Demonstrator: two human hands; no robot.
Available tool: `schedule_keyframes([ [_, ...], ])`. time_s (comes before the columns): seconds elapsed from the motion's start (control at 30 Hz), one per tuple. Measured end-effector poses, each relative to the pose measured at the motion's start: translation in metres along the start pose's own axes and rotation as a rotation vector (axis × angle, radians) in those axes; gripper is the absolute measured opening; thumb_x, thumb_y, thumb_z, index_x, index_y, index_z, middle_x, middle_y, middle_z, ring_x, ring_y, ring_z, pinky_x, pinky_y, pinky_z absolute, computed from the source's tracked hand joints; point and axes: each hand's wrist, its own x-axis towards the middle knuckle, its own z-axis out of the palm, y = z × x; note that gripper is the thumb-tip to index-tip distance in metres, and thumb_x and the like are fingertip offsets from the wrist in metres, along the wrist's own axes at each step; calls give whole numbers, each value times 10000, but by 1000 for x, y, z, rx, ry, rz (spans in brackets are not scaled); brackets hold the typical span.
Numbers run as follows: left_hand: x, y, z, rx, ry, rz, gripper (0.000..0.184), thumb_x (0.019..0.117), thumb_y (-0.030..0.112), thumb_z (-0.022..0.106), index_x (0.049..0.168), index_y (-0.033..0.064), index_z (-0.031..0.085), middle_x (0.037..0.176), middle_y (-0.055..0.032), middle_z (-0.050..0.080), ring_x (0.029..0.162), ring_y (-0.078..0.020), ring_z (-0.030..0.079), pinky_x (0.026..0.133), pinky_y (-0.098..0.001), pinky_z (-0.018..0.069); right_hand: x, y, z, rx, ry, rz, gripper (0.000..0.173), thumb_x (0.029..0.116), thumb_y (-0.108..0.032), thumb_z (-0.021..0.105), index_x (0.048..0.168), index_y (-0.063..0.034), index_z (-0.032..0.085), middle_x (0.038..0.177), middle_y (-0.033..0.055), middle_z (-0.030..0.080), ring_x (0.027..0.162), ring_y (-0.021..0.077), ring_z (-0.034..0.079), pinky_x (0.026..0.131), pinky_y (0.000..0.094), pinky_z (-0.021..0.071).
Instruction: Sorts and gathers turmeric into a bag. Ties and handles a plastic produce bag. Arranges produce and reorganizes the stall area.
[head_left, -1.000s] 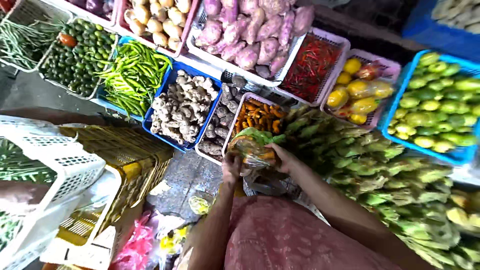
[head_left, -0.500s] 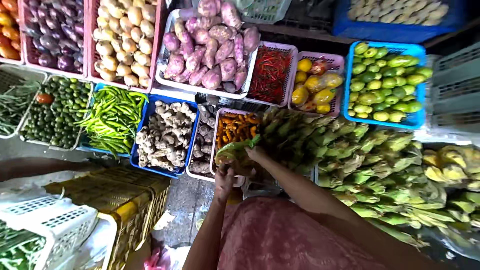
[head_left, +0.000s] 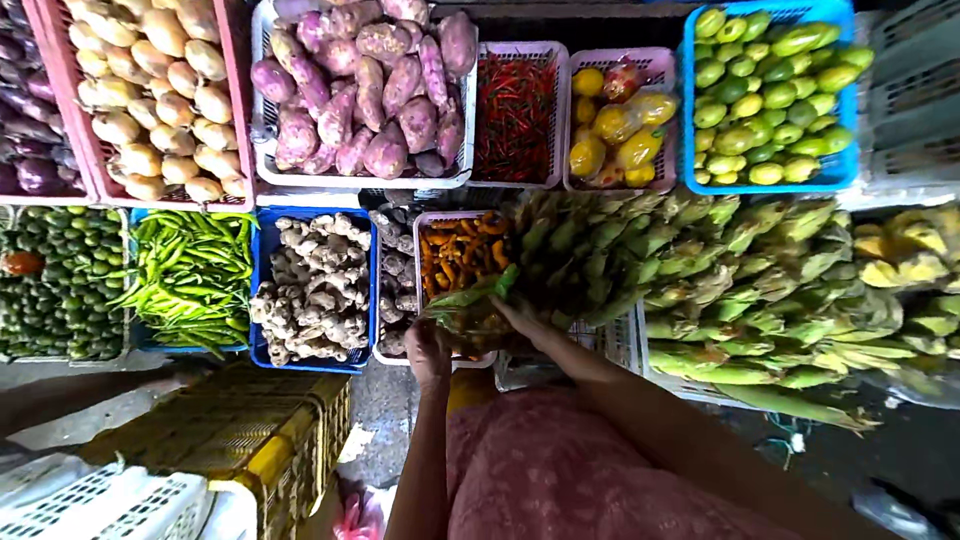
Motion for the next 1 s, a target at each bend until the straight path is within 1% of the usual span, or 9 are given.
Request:
schedule_keyframes([
  [0.07,15,-4,-3,-78,127,10,494,973,160,647,1321,-167,524,1214,-375,592,1121,-454,600,986,-519,494,2,1,-7,36,94,5,611,1106,-443,389,1444,51,510,1493,260,505,1425,359,452,1185,532,334],
  [0.13,30,-6,-4,-87,128,16,602,993,219,601,1451,-135,436,1417,-393,475,1318,-484,493,1101,-526,416,8,7,-5,31,271,-16,578,1082,-390,499,1426,74,493,1418,282,551,1342,367,530,1143,488,405],
  [0.23,43,-10,12,-47,-121,115,554,1056,167,460,1525,-108,356,1605,-347,276,1491,-475,311,1222,-538,282,10,9,9,-96,319,-159,638,1054,-373,552,1493,69,412,1459,280,516,1363,350,521,1161,438,410],
  [0.4,44,-18,24,162,-225,325,511,1035,83,464,1529,-38,418,1609,-300,324,1475,-463,365,1195,-555,339,12,-2,25,-311,102,-254,581,1098,-360,432,1500,59,430,1461,268,532,1385,375,497,1183,467,366],
  [0.53,53,-29,24,150,-218,406,505,1025,73,477,1509,-62,436,1582,-343,334,1452,-484,388,1178,-552,364,14,-50,-31,-512,-201,-96,504,1077,-371,511,1392,19,569,1366,275,595,1306,413,556,1110,584,401],
  [0.6,54,-30,23,138,-225,403,509,1025,69,472,1516,-58,427,1593,-341,316,1460,-480,378,1182,-547,360,27,-64,-48,-409,-41,-145,362,1052,-242,565,1309,-1,646,1305,272,633,1223,424,608,1046,610,450],
  [0.7,52,-30,24,132,-215,417,520,1026,75,453,1529,-49,412,1595,-340,312,1455,-477,387,1176,-548,370,80,-50,-35,-298,264,-434,487,1037,-173,567,1495,-34,480,1514,220,491,1363,388,519,1117,562,434],
  [0.8,54,-30,23,139,-221,447,525,1024,89,449,1528,-54,410,1600,-342,300,1463,-472,378,1183,-536,366,107,-42,-13,-489,234,-526,527,1059,-221,517,1535,-11,432,1629,183,363,1511,364,333,1223,530,290],
  [1.0,54,-32,22,114,-242,451,545,1019,89,461,1536,-65,386,1602,-355,279,1466,-478,368,1165,-547,381,31,-43,-23,-300,159,-552,435,1087,-147,431,1502,-30,496,1591,179,426,1482,306,402,1222,453,327],
])
